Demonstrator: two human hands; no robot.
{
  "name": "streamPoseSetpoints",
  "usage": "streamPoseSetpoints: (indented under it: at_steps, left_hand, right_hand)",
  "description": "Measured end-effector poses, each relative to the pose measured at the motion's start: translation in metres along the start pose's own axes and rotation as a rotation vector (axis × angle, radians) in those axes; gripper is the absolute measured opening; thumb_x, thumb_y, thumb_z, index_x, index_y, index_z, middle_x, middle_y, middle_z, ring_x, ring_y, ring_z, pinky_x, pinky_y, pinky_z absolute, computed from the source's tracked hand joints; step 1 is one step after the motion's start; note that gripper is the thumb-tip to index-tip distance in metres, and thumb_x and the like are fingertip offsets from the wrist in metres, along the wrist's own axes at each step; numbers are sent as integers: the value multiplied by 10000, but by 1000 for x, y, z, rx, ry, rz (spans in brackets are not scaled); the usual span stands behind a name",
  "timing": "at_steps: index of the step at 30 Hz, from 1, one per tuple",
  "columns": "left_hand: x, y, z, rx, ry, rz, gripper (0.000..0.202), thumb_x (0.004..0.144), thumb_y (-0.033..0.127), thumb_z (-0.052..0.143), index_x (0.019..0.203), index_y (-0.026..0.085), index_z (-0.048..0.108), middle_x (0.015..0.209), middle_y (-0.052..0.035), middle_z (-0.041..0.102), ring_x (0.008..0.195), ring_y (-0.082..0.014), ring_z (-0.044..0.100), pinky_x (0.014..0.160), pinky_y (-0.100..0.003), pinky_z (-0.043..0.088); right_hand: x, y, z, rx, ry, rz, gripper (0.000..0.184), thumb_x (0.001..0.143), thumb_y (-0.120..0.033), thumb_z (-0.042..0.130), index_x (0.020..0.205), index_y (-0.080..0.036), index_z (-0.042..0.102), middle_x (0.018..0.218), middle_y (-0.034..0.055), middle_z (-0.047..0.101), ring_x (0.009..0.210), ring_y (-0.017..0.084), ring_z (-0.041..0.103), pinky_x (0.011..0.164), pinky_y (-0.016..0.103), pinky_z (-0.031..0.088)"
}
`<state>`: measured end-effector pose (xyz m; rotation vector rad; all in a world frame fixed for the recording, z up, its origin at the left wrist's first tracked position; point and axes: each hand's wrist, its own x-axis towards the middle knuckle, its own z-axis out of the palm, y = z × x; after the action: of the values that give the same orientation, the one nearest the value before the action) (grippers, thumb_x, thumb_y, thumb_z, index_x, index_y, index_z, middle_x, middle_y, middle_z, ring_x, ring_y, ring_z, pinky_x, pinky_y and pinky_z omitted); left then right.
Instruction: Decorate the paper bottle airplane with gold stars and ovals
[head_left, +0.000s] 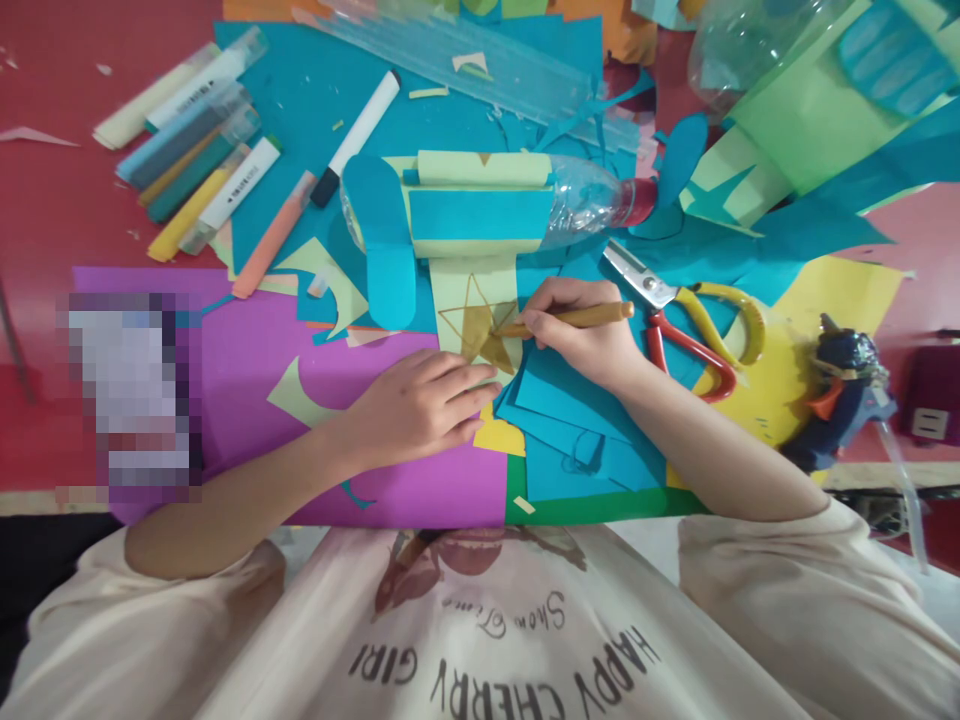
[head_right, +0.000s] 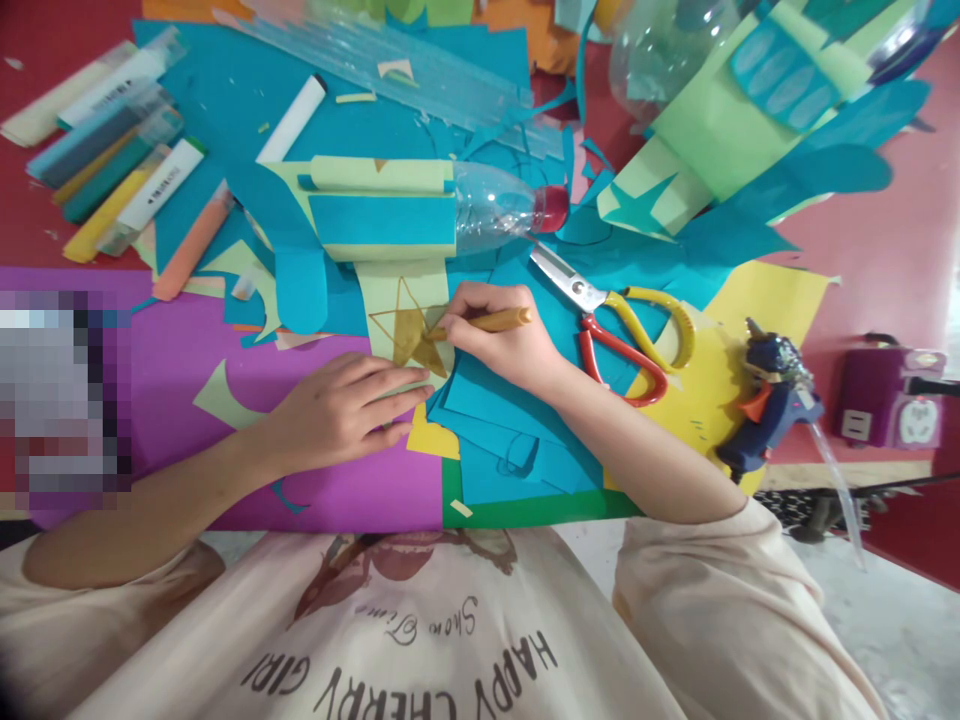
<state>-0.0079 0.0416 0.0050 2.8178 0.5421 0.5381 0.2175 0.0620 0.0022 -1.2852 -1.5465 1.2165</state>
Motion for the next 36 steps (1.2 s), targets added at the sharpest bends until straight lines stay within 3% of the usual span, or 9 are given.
streamPoseSetpoints:
  at_steps: [7, 15, 20, 26, 36]
  left_hand:
    - [0, 0, 0, -10, -30, -21, 229, 982, 206, 479, 1141, 146, 634, 1166, -57, 715, 940, -196, 653, 831, -344, 543]
    - [1, 0, -1, -21, -29, -21, 232, 981, 204, 481, 1146, 146, 634, 1162, -58, 716, 953, -202, 655, 834, -348, 552]
    - [-1, -1, 0, -27, -60, -29, 246, 982, 219, 487, 1171, 155, 630, 1179, -70, 707, 980, -203, 650, 862, -357, 552]
    - [0, 0, 0, -23, -13, -12, 225, 977, 201, 488, 1137, 137, 633, 1159, -68, 716, 948, -210, 656, 825, -357, 556]
    - [0, -1, -1, -18, -20, -15, 225, 982, 208, 485, 1140, 142, 631, 1164, -58, 716, 947, -206, 654, 822, -356, 551]
  right_hand:
    - [-1, 1, 2, 76, 155, 49, 232, 784, -353, 643, 625, -191, 596, 522, -29, 587, 418, 72, 471, 445, 231, 402]
    - [-1, 2, 3, 41, 126, -2, 302, 805, -421, 667, 634, -183, 594, 508, -41, 577, 415, 53, 455, 465, 222, 404]
    - [-2, 2, 3, -22, 113, 4, 281, 812, -380, 650, 623, -182, 586, 523, -35, 557, 471, 70, 467, 489, 236, 383]
    - [-1, 1, 1, -32, 39, -2, 289, 805, -355, 652, 585, -185, 573, 528, -31, 539, 491, 75, 463, 491, 243, 372]
    - [-2, 2, 4, 36, 124, 14, 223, 795, -296, 619, 606, -184, 580, 504, -33, 552, 438, 66, 467, 463, 227, 397]
